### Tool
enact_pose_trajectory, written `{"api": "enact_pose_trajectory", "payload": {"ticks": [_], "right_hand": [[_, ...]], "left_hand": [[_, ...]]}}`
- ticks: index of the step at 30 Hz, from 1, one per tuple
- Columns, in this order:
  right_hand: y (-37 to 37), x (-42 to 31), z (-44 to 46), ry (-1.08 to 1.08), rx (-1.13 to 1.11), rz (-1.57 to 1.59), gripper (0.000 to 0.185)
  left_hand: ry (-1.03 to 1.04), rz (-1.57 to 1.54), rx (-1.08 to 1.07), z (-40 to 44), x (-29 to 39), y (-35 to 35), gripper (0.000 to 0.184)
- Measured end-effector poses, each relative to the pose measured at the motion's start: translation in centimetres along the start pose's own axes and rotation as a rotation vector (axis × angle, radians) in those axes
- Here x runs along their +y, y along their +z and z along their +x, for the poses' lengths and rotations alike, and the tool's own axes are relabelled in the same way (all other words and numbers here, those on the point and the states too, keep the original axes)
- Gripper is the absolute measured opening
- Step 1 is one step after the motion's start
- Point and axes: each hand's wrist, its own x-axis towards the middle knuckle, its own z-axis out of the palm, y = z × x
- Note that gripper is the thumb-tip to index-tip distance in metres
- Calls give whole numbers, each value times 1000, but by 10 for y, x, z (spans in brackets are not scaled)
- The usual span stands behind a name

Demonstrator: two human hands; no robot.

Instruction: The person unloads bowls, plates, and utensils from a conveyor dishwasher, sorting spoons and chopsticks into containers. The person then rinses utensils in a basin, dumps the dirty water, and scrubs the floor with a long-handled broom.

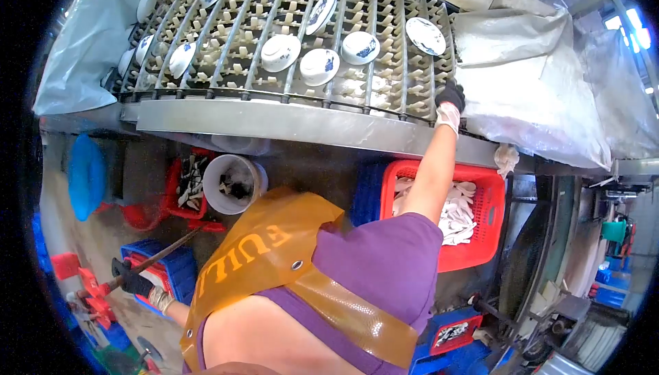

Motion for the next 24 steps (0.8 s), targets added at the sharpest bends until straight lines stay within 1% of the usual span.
{"api": "enact_pose_trajectory", "payload": {"ticks": [1,2,3,4,6,7,8,10,11,12,13,14,16,17,18,20,21,22,24], "right_hand": [[8,11,5,15,-72,-33,52],[13,18,7,30,-143,-67,56],[15,24,6,-19,-90,1,57],[12,27,10,-60,-110,40,61],[27,38,21,-271,21,43,61],[31,43,16,-304,104,69,61],[34,46,17,-305,103,69,61],[42,55,18,-358,144,335,64],[35,52,9,-358,174,512,62],[30,44,6,-412,254,641,63],[23,36,7,-389,134,647,64],[-3,14,-3,-364,14,652,64],[-48,-33,-24,-574,-219,366,63],[-62,-57,-33,-633,-297,202,65],[-68,-78,-36,-692,-368,36,68],[-40,-104,-19,-589,-273,-19,69],[-38,-116,-4,-510,-124,-16,69],[-43,-119,13,-339,-127,76,71],[28,-91,84,-116,464,288,71]], "left_hand": [[-39,71,28,-3,1,-3,35],[-48,70,31,-5,2,-2,35],[-30,35,20,-5,-1,-3,35],[-10,2,10,-7,-2,-6,35],[1,40,-15,-11,1,-6,34],[12,35,-28,-12,-1,-5,34],[23,31,-44,-11,-2,-5,33],[-1,16,-43,-12,-8,-4,33],[-1,-3,-62,-13,-9,-4,34],[3,-20,-81,-12,-9,-4,34],[-12,-34,-74,-9,-14,-1,35],[-6,-27,-81,-11,-11,2,35],[-2,-28,-97,-11,-1,14,31],[-5,22,-89,-16,11,22,31],[1,18,-98,-15,9,25,31],[-13,-22,-142,-16,-1,31,31],[-11,-31,-135,-20,1,33,31],[10,-43,-134,-25,4,33,31],[31,-61,-107,-32,1,26,32]]}}
